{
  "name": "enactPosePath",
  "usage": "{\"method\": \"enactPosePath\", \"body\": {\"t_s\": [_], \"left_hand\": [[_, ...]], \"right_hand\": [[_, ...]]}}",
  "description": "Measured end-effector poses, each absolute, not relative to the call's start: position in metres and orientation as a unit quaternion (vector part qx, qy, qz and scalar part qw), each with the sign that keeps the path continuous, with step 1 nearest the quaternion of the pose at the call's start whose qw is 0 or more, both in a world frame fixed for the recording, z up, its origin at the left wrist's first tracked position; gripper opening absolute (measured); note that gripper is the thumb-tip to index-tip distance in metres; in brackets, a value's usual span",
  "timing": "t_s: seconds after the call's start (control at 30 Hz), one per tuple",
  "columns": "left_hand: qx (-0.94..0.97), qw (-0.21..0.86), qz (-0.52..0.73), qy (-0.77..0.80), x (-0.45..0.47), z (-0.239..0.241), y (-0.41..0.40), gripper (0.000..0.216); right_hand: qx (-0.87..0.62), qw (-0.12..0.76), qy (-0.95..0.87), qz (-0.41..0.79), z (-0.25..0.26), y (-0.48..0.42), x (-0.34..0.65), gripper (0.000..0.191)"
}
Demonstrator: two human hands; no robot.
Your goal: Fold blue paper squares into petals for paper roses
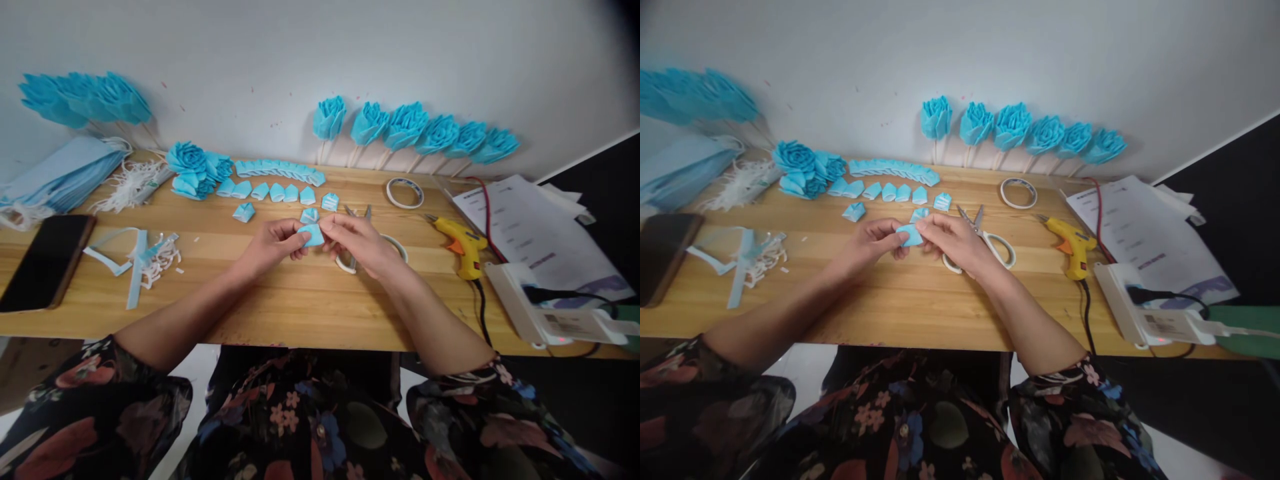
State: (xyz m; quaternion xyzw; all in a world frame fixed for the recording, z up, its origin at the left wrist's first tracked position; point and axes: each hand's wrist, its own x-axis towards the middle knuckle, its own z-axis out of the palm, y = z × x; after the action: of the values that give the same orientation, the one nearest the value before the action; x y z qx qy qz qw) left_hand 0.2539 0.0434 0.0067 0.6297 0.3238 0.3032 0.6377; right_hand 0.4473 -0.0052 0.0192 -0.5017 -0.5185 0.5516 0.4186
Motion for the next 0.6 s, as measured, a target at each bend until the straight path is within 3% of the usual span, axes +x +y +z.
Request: {"method": "enactPosePath", "body": {"t_s": [0.6], "left_hand": [[0.625, 0.627, 0.307, 0.35, 0.2544, 0.0073, 0.0445, 0.033]], "right_hand": [[-0.521, 0.411, -0.557, 0.5, 0.0145, -0.0036, 0.443, 0.029]]}}
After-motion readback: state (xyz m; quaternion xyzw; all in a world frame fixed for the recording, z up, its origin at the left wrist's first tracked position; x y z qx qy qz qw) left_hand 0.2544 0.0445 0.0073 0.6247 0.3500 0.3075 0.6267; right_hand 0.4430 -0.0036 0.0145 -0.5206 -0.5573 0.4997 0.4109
